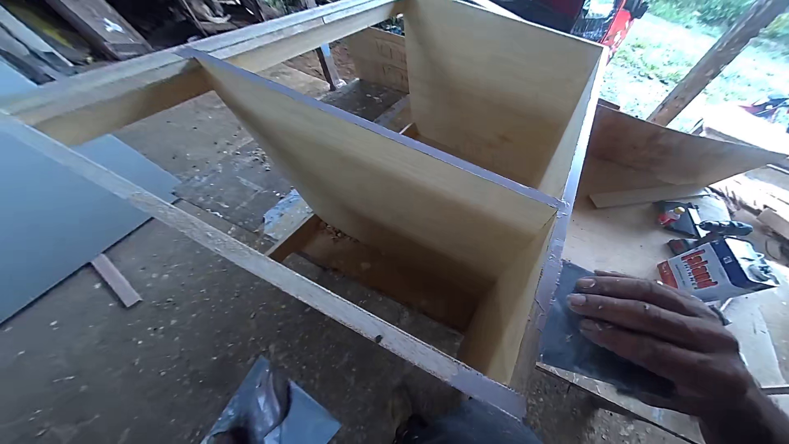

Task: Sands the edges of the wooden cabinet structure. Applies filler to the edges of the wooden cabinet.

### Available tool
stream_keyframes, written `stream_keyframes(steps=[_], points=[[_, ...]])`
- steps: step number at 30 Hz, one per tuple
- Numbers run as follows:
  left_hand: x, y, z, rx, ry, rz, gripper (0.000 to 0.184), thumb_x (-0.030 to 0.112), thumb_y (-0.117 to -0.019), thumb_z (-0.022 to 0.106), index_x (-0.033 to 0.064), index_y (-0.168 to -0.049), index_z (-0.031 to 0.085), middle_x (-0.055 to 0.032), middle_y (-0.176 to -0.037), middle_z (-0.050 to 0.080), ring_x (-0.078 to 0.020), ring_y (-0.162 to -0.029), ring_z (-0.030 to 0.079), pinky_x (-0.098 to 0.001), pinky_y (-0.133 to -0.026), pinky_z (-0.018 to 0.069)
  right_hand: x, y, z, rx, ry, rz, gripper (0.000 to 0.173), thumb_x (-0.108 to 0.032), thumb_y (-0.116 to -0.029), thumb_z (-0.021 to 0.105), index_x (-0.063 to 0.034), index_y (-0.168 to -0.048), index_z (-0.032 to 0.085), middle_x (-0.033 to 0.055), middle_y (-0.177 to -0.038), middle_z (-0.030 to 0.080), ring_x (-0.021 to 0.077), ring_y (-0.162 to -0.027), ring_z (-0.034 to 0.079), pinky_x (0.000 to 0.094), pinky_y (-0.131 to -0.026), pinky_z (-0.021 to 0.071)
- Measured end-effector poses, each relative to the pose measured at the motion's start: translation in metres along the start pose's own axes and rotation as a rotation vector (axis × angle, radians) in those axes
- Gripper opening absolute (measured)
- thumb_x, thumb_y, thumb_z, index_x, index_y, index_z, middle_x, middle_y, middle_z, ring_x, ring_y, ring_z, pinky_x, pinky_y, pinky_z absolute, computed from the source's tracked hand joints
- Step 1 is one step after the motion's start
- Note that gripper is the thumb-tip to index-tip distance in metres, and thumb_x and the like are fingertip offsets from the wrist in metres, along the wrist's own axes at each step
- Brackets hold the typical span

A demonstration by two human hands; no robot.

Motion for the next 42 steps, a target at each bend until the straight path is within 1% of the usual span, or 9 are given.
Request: stream_keyframes(steps=[4,10,15,20,24,28,34,40,42], points=[[0.002,0.003,0.003,-0.003,0.001,-0.031,0.03,0.032,-0.1061,0.052,0.0154,-0.121,0.07,-0.0028,-0.116,0.073,-0.0118,-0.109,0.069,-0.0326,-0.098,0.0559,-0.007,-0.002,0.016,-0.017,0.008,-0.004,0.022,-0.017,-0.1017,0.057,-0.0125,-0.12,0.069,0.0094,-0.132,0.069,0.0287,-0.129,0.062,0.0486,-0.112,0.0494],[0.004,0.005,-0.003,-0.002,0.005,-0.024,0.029,0.031,-0.1058,0.053,0.0145,-0.124,0.069,-0.0036,-0.12,0.072,-0.0132,-0.112,0.068,-0.0341,-0.099,0.0552,-0.014,0.005,-0.003,-0.039,0.037,0.022,0.021,-0.014,-0.0995,0.059,-0.013,-0.118,0.07,0.0082,-0.128,0.07,0.0295,-0.127,0.063,0.0501,-0.11,0.0511],[-0.003,0.005,-0.009,0.001,0.005,-0.028,0.033,0.036,-0.1044,0.054,0.0137,-0.124,0.069,-0.0046,-0.118,0.072,-0.014,-0.11,0.069,-0.0346,-0.095,0.0573,-0.012,-0.005,0.019,-0.017,0.049,0.015,0.024,-0.017,-0.1004,0.058,-0.0119,-0.12,0.071,0.0106,-0.13,0.07,0.0298,-0.128,0.062,0.0484,-0.111,0.0502],[0.006,0.008,-0.008,-0.031,0.005,0.0,0.033,0.036,-0.1046,0.055,0.0142,-0.124,0.069,-0.0042,-0.12,0.072,-0.0138,-0.113,0.068,-0.0331,-0.1,0.0545,-0.018,0.009,-0.004,-0.046,0.053,0.063,0.021,-0.018,-0.1001,0.057,-0.0137,-0.116,0.071,0.0068,-0.126,0.072,0.0276,-0.125,0.064,0.0477,-0.11,0.0509],[0.014,0.009,0.009,0.04,-0.058,-0.039,0.027,0.04,-0.1023,0.058,0.0217,-0.117,0.072,0.0054,-0.112,0.075,-0.0042,-0.107,0.069,-0.0245,-0.095,0.0568,-0.038,0.002,0.005,0.01,0.033,0.039,0.019,-0.016,-0.1006,0.06,-0.0126,-0.117,0.069,0.0072,-0.13,0.069,0.0277,-0.127,0.062,0.0486,-0.111,0.0507],[0.009,0.007,0.013,0.024,-0.021,-0.063,0.029,0.038,-0.1025,0.058,0.0196,-0.119,0.072,0.0024,-0.114,0.075,-0.0069,-0.107,0.07,-0.0277,-0.095,0.0578,-0.041,-0.003,0.027,-0.018,0.027,0.041,0.021,-0.013,-0.1002,0.06,-0.0121,-0.119,0.069,0.0086,-0.132,0.069,0.0285,-0.128,0.062,0.0489,-0.111,0.0503],[0.013,0.004,0.009,0.011,-0.017,-0.04,0.028,0.038,-0.1028,0.058,0.0204,-0.12,0.072,0.0033,-0.115,0.075,-0.0059,-0.108,0.069,-0.0264,-0.096,0.0569,-0.046,0.005,0.002,-0.04,0.049,0.039,0.017,-0.013,-0.1004,0.059,-0.0122,-0.113,0.07,0.0063,-0.127,0.071,0.0276,-0.125,0.064,0.049,-0.109,0.0522],[0.008,0.004,0.011,0.034,0.032,-0.061,0.028,0.035,-0.1032,0.057,0.017,-0.119,0.072,0.0001,-0.114,0.075,-0.0081,-0.108,0.07,-0.0282,-0.095,0.0581,-0.058,0.0,0.027,-0.019,0.04,0.055,0.019,-0.012,-0.0997,0.062,-0.0117,-0.117,0.07,0.0071,-0.132,0.069,0.0279,-0.128,0.062,0.0489,-0.111,0.0512],[0.009,0.004,0.009,0.024,0.012,-0.058,0.029,0.035,-0.1039,0.056,0.0178,-0.119,0.072,0.001,-0.115,0.075,-0.0075,-0.108,0.07,-0.0276,-0.095,0.0576,-0.06,0.007,0.021,-0.042,0.038,0.073,0.018,-0.012,-0.0993,0.063,-0.0122,-0.116,0.07,0.0055,-0.132,0.069,0.0271,-0.129,0.062,0.0487,-0.111,0.0512]])
Point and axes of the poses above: each hand's wrist, its own y-axis away from the middle knuckle, its own z-axis out of the palm, x = y × z, the point moved 7 cm from there along -y, towards the middle knuckle
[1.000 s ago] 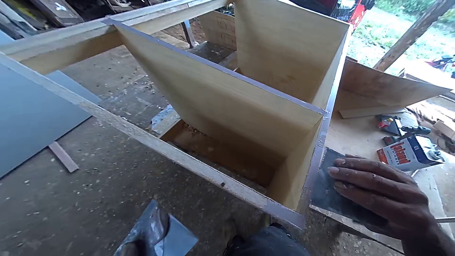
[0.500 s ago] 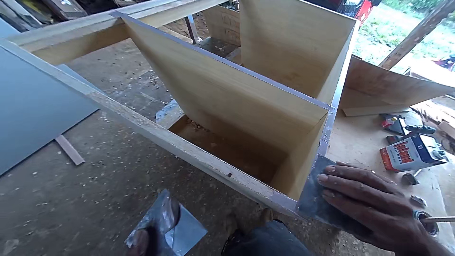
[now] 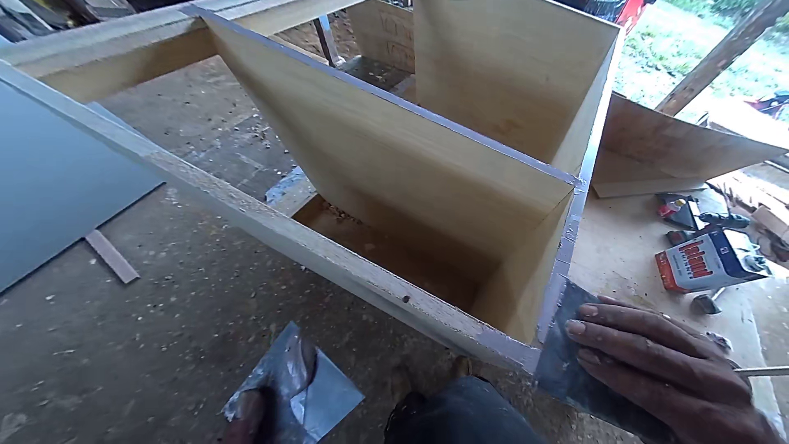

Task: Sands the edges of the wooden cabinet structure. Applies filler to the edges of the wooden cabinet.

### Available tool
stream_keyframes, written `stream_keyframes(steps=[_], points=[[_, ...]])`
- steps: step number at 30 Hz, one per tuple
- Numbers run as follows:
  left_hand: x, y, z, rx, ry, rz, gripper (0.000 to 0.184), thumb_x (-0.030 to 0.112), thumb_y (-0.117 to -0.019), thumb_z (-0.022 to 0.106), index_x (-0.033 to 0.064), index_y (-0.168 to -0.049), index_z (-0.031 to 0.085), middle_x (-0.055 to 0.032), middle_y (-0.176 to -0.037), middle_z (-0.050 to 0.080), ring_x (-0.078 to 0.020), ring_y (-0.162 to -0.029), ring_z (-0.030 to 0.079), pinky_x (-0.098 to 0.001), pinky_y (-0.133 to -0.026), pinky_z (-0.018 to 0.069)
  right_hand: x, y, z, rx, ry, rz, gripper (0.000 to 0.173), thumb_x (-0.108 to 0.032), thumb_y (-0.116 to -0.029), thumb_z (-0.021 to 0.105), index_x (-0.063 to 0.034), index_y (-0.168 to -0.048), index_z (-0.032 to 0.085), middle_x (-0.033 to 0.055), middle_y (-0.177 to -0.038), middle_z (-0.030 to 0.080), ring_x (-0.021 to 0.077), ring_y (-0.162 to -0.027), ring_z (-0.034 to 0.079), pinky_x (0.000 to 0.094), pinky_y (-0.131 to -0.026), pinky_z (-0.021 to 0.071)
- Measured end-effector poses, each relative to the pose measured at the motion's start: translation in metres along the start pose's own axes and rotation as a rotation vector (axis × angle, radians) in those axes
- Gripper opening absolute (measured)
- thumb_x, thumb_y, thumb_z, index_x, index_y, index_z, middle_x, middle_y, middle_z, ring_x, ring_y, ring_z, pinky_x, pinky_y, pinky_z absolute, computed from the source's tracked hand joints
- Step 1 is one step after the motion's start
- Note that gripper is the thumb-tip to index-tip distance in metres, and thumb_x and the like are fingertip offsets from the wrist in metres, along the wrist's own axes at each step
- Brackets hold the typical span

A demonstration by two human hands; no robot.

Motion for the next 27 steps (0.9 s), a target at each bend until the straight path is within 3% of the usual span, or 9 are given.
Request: stream_keyframes(steps=[4,10,16,21,27], points=[[0.001,-0.002,-0.008,-0.032,-0.004,0.002,0.029,0.037,-0.1034,0.057,0.0193,-0.122,0.071,0.0023,-0.116,0.074,-0.0072,-0.108,0.069,-0.0276,-0.095,0.0578,-0.01,0.008,-0.009,0.021,0.034,0.011,0.018,-0.011,-0.0985,0.064,-0.0122,-0.115,0.071,0.0036,-0.132,0.068,0.0258,-0.13,0.06,0.0481,-0.113,0.0496],[-0.001,-0.003,-0.005,-0.004,0.002,-0.023,0.028,0.035,-0.1043,0.056,0.0169,-0.118,0.073,0.0006,-0.113,0.075,-0.0082,-0.106,0.071,-0.0287,-0.092,0.059,-0.02,0.01,0.028,0.119,0.028,0.031,0.022,-0.013,-0.0968,0.067,-0.0127,-0.119,0.068,0.0035,-0.141,0.062,0.0268,-0.136,0.055,0.0495,-0.116,0.0466],[0.005,-0.003,-0.015,-0.018,-0.028,0.003,0.029,0.037,-0.1035,0.057,0.0185,-0.119,0.073,0.0019,-0.114,0.074,-0.0073,-0.106,0.07,-0.0278,-0.094,0.058,-0.017,0.02,-0.007,0.067,0.057,0.079,0.018,-0.015,-0.0984,0.064,-0.0134,-0.115,0.071,0.0016,-0.134,0.067,0.0245,-0.132,0.058,0.0474,-0.114,0.0476],[-0.001,-0.004,-0.007,0.004,-0.01,-0.023,0.028,0.035,-0.1036,0.057,0.0157,-0.117,0.072,-0.0008,-0.112,0.075,-0.0097,-0.105,0.071,-0.0301,-0.093,0.059,-0.011,0.0,0.004,0.041,0.03,0.067,0.026,-0.024,-0.0945,0.071,-0.0135,-0.118,0.069,0.0049,-0.133,0.068,0.0264,-0.13,0.06,0.0478,-0.113,0.0491],[0.0,-0.003,-0.014,-0.005,0.009,-0.018,0.027,0.033,-0.1047,0.055,0.0158,-0.117,0.072,-0.0011,-0.112,0.075,-0.0094,-0.106,0.07,-0.0298,-0.094,0.0585,-0.018,-0.003,-0.009,0.002,0.03,0.054,0.019,-0.017,-0.0989,0.061,-0.0128,-0.115,0.07,0.0054,-0.131,0.069,0.0273,-0.128,0.061,0.0486,-0.112,0.05]])
Point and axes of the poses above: each hand's wrist, its own y-axis away from the middle knuckle, its own z-axis out of the palm, x = y × z, the point moved 7 cm from there along -y, towards the middle knuckle
